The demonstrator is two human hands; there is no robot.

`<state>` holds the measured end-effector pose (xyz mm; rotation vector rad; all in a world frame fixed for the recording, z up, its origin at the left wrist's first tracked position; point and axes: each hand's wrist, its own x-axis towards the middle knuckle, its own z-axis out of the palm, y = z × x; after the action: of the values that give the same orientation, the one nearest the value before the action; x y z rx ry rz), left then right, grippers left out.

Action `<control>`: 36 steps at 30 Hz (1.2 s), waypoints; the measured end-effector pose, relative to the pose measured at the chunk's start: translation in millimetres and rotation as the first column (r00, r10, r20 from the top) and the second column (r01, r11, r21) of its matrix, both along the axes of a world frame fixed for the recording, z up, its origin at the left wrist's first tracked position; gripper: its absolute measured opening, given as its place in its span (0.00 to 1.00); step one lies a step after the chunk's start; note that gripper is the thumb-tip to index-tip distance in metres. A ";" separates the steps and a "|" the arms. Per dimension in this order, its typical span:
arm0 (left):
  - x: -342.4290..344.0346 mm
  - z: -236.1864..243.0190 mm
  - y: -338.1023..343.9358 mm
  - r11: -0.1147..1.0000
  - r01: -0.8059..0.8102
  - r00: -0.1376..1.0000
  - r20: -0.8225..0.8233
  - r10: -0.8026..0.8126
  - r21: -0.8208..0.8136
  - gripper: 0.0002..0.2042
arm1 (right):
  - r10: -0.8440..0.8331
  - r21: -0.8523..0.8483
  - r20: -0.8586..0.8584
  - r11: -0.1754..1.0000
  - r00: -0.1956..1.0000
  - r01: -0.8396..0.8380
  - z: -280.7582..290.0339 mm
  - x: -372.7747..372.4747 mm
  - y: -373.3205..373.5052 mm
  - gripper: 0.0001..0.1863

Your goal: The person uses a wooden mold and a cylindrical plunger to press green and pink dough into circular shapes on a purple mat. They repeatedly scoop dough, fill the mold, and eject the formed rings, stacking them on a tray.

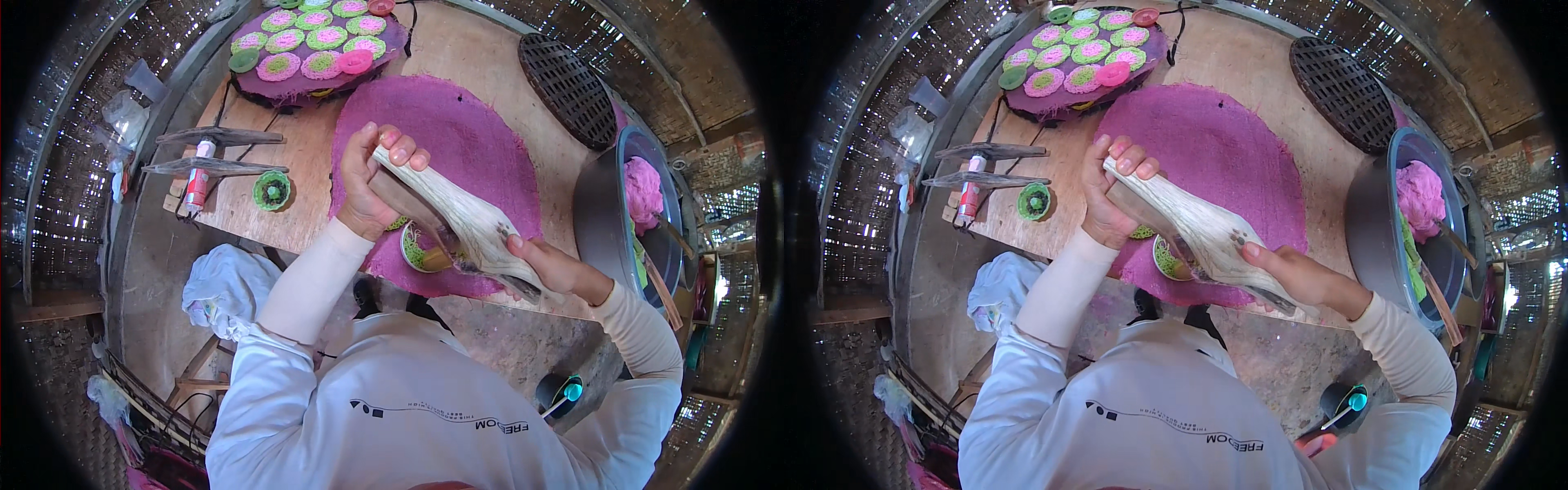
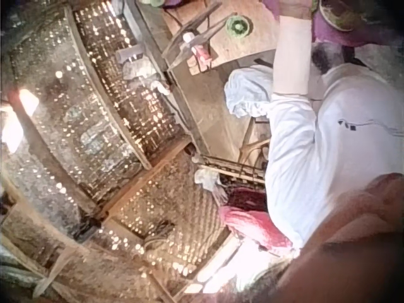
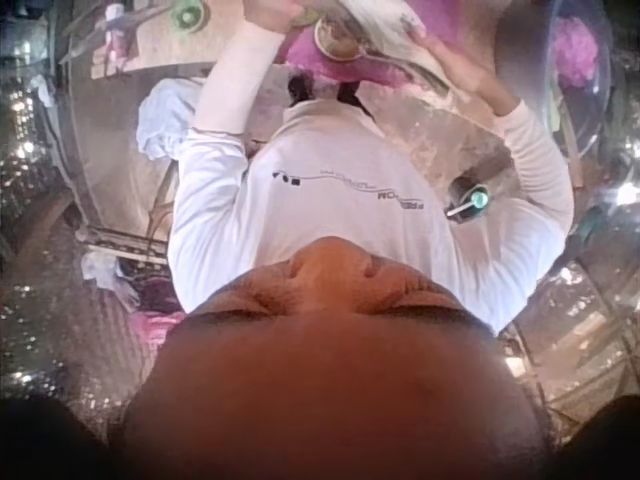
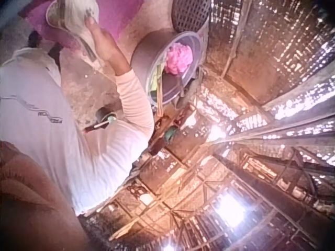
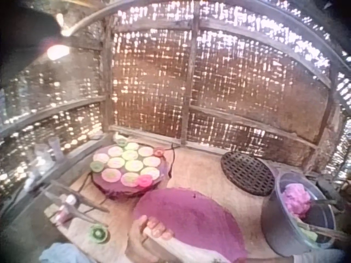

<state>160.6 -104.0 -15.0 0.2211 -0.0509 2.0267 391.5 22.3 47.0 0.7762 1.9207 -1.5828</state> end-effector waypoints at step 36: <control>34.5 26.4 -5.1 0.917 -0.337 -0.338 -0.937 0.091 0.211 0.24 | -0.296 -0.219 -0.345 0.948 0.891 0.230 24.3 3.0 -17.3 0.34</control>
<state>195.2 -109.1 11.4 1.9681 1.3903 1.4521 394.5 5.0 71.3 0.7255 1.9574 -2.1682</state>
